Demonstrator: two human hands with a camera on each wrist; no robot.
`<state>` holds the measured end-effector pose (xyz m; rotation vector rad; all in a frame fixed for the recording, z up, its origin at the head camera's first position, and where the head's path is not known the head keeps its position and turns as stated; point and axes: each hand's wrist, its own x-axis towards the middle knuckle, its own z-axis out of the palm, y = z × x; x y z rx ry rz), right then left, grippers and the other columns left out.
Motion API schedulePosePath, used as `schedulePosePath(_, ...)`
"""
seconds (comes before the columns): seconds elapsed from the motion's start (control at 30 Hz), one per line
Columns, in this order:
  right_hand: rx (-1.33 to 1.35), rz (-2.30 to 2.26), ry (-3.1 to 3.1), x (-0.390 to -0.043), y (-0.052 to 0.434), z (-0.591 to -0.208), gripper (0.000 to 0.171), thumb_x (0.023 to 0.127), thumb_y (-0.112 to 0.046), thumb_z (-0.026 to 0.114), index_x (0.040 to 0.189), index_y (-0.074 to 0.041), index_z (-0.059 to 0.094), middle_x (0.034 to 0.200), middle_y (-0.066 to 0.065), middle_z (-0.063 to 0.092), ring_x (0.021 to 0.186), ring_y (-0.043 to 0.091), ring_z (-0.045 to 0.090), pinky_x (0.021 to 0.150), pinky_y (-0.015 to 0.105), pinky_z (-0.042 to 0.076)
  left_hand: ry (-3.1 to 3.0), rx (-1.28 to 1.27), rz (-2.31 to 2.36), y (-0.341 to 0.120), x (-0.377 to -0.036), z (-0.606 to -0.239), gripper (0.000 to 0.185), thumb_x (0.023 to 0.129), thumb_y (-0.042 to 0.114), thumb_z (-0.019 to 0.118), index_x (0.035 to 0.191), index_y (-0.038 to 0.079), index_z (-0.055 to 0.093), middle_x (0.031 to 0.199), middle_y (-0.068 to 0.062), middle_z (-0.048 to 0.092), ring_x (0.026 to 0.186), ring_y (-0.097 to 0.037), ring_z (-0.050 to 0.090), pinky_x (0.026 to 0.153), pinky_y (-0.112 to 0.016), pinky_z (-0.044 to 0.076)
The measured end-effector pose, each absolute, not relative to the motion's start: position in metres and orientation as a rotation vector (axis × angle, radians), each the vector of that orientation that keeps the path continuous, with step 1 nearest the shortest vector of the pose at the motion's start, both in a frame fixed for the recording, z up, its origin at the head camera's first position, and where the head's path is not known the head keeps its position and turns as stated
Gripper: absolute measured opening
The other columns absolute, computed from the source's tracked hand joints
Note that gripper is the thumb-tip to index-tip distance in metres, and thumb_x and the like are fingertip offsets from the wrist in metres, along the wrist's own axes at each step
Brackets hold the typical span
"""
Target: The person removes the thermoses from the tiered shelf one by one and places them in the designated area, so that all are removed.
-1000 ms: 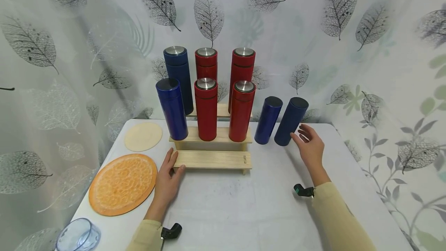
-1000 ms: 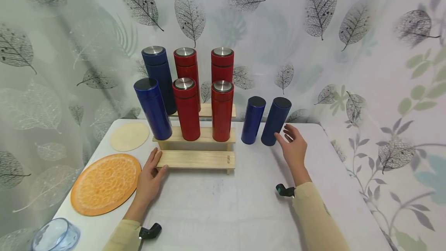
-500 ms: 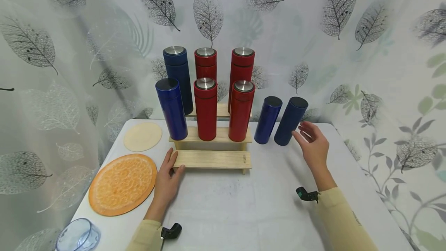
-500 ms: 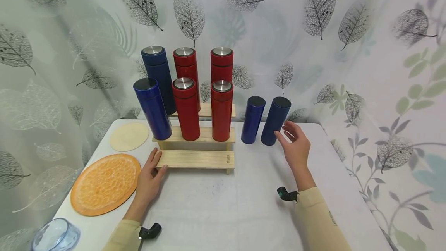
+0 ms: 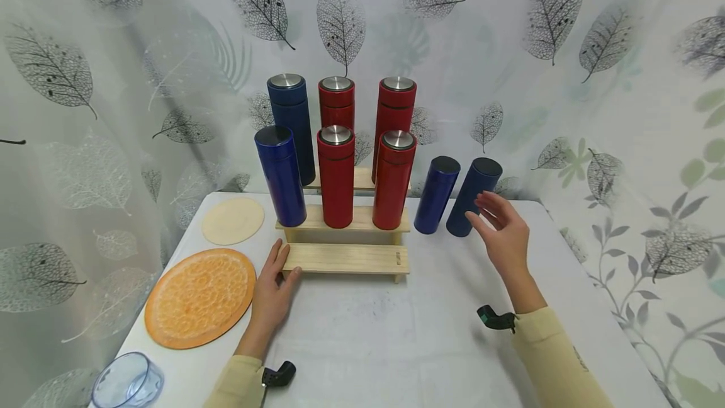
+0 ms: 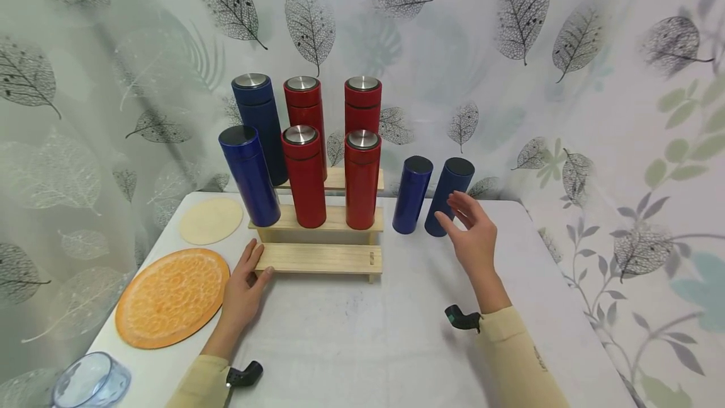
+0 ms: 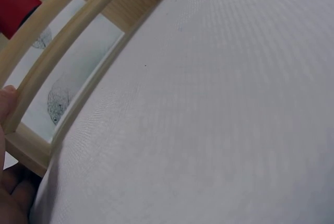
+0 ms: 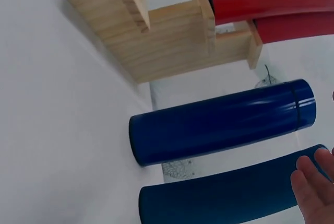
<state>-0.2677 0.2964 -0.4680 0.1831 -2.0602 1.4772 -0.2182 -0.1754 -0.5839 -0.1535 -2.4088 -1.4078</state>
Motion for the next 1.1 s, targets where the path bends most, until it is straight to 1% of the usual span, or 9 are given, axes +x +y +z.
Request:
schedulePosePath(0.17, 0.262, 1.479, -2.062, -0.265, 0.29, -0.459, 0.052, 0.095, 0.001, 0.083, 0.144, -0.005, 0.068, 0.139, 0.014, 0.071, 0.127, 0.026, 0.069, 0.108, 0.029, 0.052, -2.415, -0.153, -1.422, -0.177, -0.219, -0.585, 0.064, 0.107, 0.02, 0.072, 0.163, 0.003, 0.047, 0.176, -0.013, 0.031, 0.159, -0.035, 0.031, 0.108, -0.003, 0.027)
schedulePosePath(0.27, 0.328, 1.495, -2.064, -0.264, 0.287, -0.454, 0.054, 0.094, 0.004, 0.083, 0.145, -0.004, 0.067, 0.139, 0.016, 0.07, 0.127, 0.026, 0.068, 0.108, 0.028, 0.052, -2.426, -0.15, -1.415, -0.177, -0.22, -0.585, 0.064, 0.107, 0.02, 0.073, 0.163, 0.004, 0.047, 0.176, -0.012, 0.031, 0.16, -0.035, 0.03, 0.109, -0.003, 0.025)
schedulePosePath(0.37, 0.381, 1.506, -2.075, -0.265, 0.286, -0.45, 0.055, 0.094, 0.006, 0.082, 0.146, -0.004, 0.066, 0.14, 0.018, 0.069, 0.128, 0.026, 0.068, 0.108, 0.027, 0.051, -2.439, -0.142, -1.409, -0.177, -0.22, -0.585, 0.064, 0.107, 0.02, 0.073, 0.164, 0.004, 0.047, 0.177, -0.008, 0.03, 0.16, -0.033, 0.03, 0.11, -0.004, 0.026)
schedulePosePath(0.5, 0.438, 1.534, -2.086, -0.266, 0.282, -0.447, 0.055, 0.094, 0.007, 0.082, 0.146, -0.003, 0.066, 0.14, 0.018, 0.069, 0.128, 0.03, 0.068, 0.108, 0.027, 0.051, -2.452, -0.133, -1.408, -0.177, -0.221, -0.585, 0.065, 0.107, 0.02, 0.073, 0.164, 0.005, 0.047, 0.177, -0.005, 0.029, 0.16, -0.031, 0.03, 0.11, -0.005, 0.026)
schedulePosePath(0.67, 0.475, 1.515, -2.128, -0.268, 0.273, -0.442, 0.058, 0.092, 0.009, 0.082, 0.147, 0.0, 0.064, 0.14, 0.022, 0.068, 0.127, 0.034, 0.068, 0.106, 0.026, 0.052, -2.458, -0.125, -1.398, -0.177, -0.221, -0.586, 0.065, 0.107, 0.021, 0.072, 0.164, 0.005, 0.047, 0.177, -0.007, 0.03, 0.16, -0.031, 0.03, 0.113, -0.009, 0.028)
schedulePosePath(0.73, 0.476, 1.495, -2.146, -0.268, 0.27, -0.44, 0.058, 0.092, 0.008, 0.082, 0.147, 0.0, 0.063, 0.14, 0.021, 0.068, 0.127, 0.032, 0.068, 0.106, 0.025, 0.052, -2.458, -0.124, -1.393, -0.176, -0.221, -0.585, 0.064, 0.107, 0.022, 0.072, 0.164, 0.006, 0.047, 0.177, -0.007, 0.03, 0.16, -0.031, 0.03, 0.113, -0.011, 0.028)
schedulePosePath(0.87, 0.481, 1.506, -2.157, -0.27, 0.264, -0.436, 0.056, 0.094, 0.005, 0.082, 0.147, -0.004, 0.064, 0.141, 0.014, 0.07, 0.128, 0.028, 0.068, 0.106, 0.023, 0.051, -2.452, -0.124, -1.385, -0.175, -0.22, -0.584, 0.064, 0.108, 0.022, 0.072, 0.164, 0.005, 0.047, 0.176, -0.007, 0.031, 0.16, -0.033, 0.031, 0.114, -0.012, 0.027)
schedulePosePath(0.93, 0.496, 1.519, -2.157, -0.271, 0.26, -0.435, 0.056, 0.095, 0.004, 0.082, 0.147, -0.003, 0.064, 0.142, 0.014, 0.069, 0.129, 0.028, 0.068, 0.106, 0.024, 0.051, -2.451, -0.121, -1.382, -0.175, -0.22, -0.584, 0.064, 0.107, 0.022, 0.072, 0.164, 0.005, 0.048, 0.176, -0.007, 0.031, 0.16, -0.033, 0.031, 0.115, -0.013, 0.027)
schedulePosePath(1.1, 0.534, 1.531, -2.155, -0.275, 0.251, -0.432, 0.057, 0.095, 0.004, 0.082, 0.148, -0.003, 0.064, 0.142, 0.012, 0.069, 0.13, 0.032, 0.067, 0.107, 0.026, 0.051, -2.459, -0.12, -1.375, -0.175, -0.22, -0.583, 0.064, 0.107, 0.022, 0.072, 0.164, 0.005, 0.047, 0.176, -0.009, 0.031, 0.16, -0.032, 0.031, 0.119, -0.022, 0.03)
